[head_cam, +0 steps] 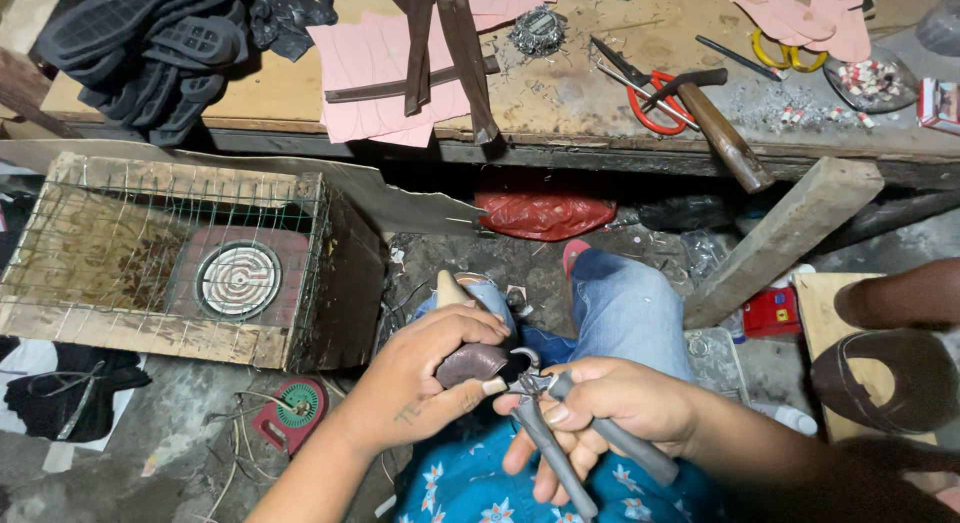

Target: The person uses pliers and a curved metal tool to trim and shape the edges of a slipper sole. They repeatedly adjust the slipper, cut small sections, and smooth the edges while seated on the floor.

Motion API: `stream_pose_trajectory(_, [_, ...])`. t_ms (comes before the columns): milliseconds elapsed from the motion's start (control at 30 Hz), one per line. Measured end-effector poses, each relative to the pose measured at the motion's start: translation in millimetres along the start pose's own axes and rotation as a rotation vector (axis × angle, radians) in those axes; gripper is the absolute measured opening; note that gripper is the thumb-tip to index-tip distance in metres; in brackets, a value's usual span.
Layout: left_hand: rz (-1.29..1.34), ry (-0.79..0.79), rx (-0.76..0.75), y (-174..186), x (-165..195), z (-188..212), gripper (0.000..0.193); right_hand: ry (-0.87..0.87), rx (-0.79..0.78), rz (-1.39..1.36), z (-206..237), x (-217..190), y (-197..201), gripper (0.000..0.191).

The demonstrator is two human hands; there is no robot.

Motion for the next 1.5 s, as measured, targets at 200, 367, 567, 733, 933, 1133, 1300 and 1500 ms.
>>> stream_pose_trajectory(200, [0.027, -0.035, -0.081, -3.4, -8.1, 7.4, 0.038, 0.027, -0.058, -0.236, 8.1, 13.7, -3.9, 0.053])
stream_pose_trajectory(367, [0.155, 0.027, 0.062, 5.7, -18.1, 9.2, 0.038, 0.233, 0.356, 0.169, -16.0, 29.3, 0.9, 0.038])
stream_pose_trajectory(567, [0.189, 0.177, 0.503, 0.0, -32.3, 3.0, 0.037, 0.842, 0.679, 0.805, -70.1, -6.5, 23.7, 0.039])
stream_pose_trajectory(733, [0.093, 0.187, 0.611, 10.2, -32.8, -1.4, 0.041, 0.905, 0.757, 1.041, -76.6, -32.4, 34.1, 0.034])
stream_pose_trajectory(933, [-0.098, 0.114, 0.388, 18.3, -12.7, -5.9, 0.043, 0.345, 0.008, 0.076, -59.0, -31.8, 37.6, 0.036])
stream_pose_trajectory(1133, [-0.073, 0.137, 0.361, 16.1, -13.3, -14.2, 0.044, 0.291, 0.181, 0.259, -38.6, -44.6, 35.2, 0.049])
stream_pose_trajectory(1300, [-0.113, 0.144, 0.409, 25.2, -21.3, -23.3, 0.044, 0.240, 0.047, 0.215, -28.0, -41.5, 13.5, 0.056])
stream_pose_trajectory(1500, [-0.048, 0.193, 0.420, 36.1, -28.1, -19.4, 0.044, 0.361, 0.308, 0.585, -30.8, -46.0, 19.7, 0.057])
Point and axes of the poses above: each hand's wrist, its own z-axis away from the middle knuckle, its own y-axis out of the back of the hand, x = y × z, the point moved 6 cm from there along -z, towards the middle knuckle, and after that the axes turned 2 degrees about -x, right-handed, at the moved point
